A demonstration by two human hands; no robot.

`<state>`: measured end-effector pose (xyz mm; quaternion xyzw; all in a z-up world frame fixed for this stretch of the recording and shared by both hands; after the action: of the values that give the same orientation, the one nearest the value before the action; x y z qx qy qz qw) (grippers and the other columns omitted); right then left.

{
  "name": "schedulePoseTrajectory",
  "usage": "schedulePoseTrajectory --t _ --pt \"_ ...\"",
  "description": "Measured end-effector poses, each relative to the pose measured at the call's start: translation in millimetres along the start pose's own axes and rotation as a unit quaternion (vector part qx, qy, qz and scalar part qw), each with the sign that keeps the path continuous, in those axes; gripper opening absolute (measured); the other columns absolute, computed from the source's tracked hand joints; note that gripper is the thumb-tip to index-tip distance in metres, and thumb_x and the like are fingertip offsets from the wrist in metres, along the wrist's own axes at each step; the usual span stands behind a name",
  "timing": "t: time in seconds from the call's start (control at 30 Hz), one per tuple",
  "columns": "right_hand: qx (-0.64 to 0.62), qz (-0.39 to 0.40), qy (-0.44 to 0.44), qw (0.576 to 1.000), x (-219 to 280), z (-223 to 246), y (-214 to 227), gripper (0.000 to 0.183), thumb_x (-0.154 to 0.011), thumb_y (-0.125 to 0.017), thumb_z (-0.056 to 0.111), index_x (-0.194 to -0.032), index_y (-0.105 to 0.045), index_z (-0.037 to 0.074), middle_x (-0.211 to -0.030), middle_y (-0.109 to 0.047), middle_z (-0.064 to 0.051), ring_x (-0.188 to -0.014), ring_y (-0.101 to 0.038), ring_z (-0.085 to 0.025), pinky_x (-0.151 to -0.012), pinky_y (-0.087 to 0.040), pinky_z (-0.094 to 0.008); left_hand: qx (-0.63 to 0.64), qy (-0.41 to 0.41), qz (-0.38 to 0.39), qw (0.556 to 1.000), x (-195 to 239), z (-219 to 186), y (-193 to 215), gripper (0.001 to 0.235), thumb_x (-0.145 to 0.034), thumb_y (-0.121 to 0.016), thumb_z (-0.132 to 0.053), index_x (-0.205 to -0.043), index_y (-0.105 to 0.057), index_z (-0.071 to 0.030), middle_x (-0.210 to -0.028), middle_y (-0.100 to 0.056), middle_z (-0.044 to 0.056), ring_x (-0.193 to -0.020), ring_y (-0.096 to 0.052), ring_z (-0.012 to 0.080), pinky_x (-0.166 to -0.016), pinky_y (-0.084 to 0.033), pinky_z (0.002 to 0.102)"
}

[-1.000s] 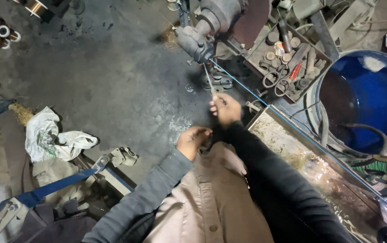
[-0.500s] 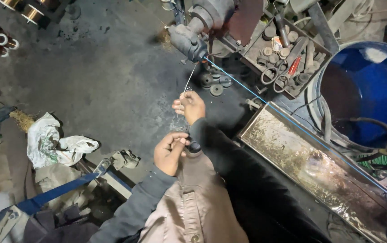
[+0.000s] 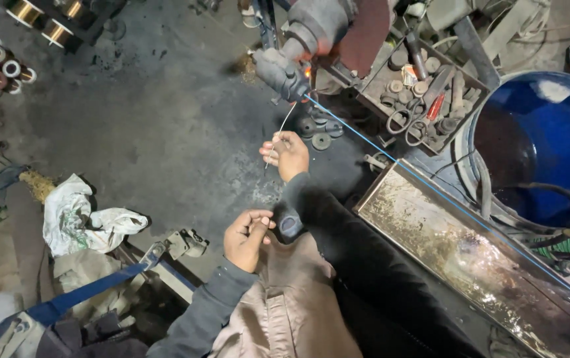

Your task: Joining metal wire ends and feeding them into a processing machine on a fabrication floor.

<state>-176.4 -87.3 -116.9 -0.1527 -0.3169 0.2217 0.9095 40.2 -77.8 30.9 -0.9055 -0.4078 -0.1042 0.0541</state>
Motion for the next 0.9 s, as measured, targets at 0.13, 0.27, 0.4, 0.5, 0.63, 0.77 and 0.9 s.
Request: schedulePoseTrajectory --t 0.13,0.27,0.4,0.5,0.63,0.77,0.9 --pt "0.000 -0.009 -0.005 1.000 -9 0 7 0.021 -0.105 -0.061 0.014 -0.123 -0.057 0.005 -0.102 -0.074 -0.026 -0.092 -0.078 -0.035 -0.081 -0.067 -0.046 0.003 0.002 0.008 1.000 0 5 -2 0.017 -0.092 -0.068 -0.007 -0.103 -0.077 0.002 -0.077 -0.076 0.016 -0.052 -0.064 0.0149 -0.054 -0.055 0.027" --pt "-0.008 -0.026 -0.005 1.000 -9 11 2 0.020 -0.104 -0.062 0.014 -0.122 -0.059 0.006 -0.099 -0.075 -0.026 -0.089 -0.078 -0.036 -0.079 -0.067 -0.045 0.003 0.007 0.004 1.000 -1 0 -2 0.017 -0.093 -0.068 -0.007 -0.104 -0.077 0.002 -0.079 -0.077 0.018 -0.053 -0.065 0.0148 -0.055 -0.055 0.027" --pt "0.012 -0.025 0.004 1.000 -27 -2 15 0.020 -0.103 -0.063 0.014 -0.121 -0.061 0.006 -0.097 -0.075 -0.025 -0.085 -0.079 -0.034 -0.075 -0.069 -0.045 -0.007 0.010 0.006 1.000 -2 1 -4 0.017 -0.091 -0.069 -0.008 -0.102 -0.078 0.002 -0.077 -0.077 0.017 -0.052 -0.064 0.0144 -0.054 -0.055 0.027" --pt "0.025 -0.036 0.014 0.999 -16 3 22 0.024 -0.104 -0.063 0.015 -0.124 -0.060 0.003 -0.099 -0.075 -0.026 -0.087 -0.078 -0.034 -0.077 -0.068 -0.044 -0.007 0.012 -0.001 1.000 -3 2 -3 0.016 -0.092 -0.068 -0.007 -0.101 -0.078 0.002 -0.076 -0.076 0.017 -0.051 -0.063 0.0140 -0.053 -0.054 0.027" --pt "0.085 -0.018 0.000 0.996 26 -7 30 0.017 -0.100 -0.065 0.013 -0.116 -0.065 0.005 -0.093 -0.076 -0.023 -0.077 -0.078 -0.031 -0.065 -0.068 -0.040 -0.009 0.010 0.010 1.000 -3 1 -13 0.015 -0.092 -0.068 -0.006 -0.101 -0.078 0.002 -0.076 -0.076 0.017 -0.050 -0.063 0.0146 -0.053 -0.055 0.028" --pt "0.374 0.039 0.091 0.922 95 7 66 0.018 -0.098 -0.071 0.025 -0.111 -0.075 0.015 -0.104 -0.077 -0.012 -0.097 -0.076 -0.028 -0.085 -0.064 -0.041 0.004 0.023 0.026 0.999 -16 8 -32 0.015 -0.094 -0.068 -0.008 -0.102 -0.079 -0.001 -0.077 -0.076 0.016 -0.052 -0.063 0.0151 -0.056 -0.056 0.028" --pt "0.269 -0.064 0.102 0.956 130 125 102 0.024 -0.109 -0.052 0.014 -0.117 -0.071 0.003 -0.102 -0.067 0.003 -0.104 -0.063 0.001 -0.099 -0.049 -0.008 0.028 0.014 0.030 0.999 -22 4 -60 0.016 -0.094 -0.069 -0.010 -0.104 -0.078 -0.002 -0.078 -0.076 0.014 -0.055 -0.065 0.0120 -0.057 -0.057 0.026"
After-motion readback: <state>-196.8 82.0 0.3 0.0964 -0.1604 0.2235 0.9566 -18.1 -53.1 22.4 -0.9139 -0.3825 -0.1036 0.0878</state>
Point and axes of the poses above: each hand's wrist, its own x-axis away from the middle knuckle, its own y-axis out of the back of the hand, z = x × y, the point moved 9 cm from there along -x, towards the middle knuckle
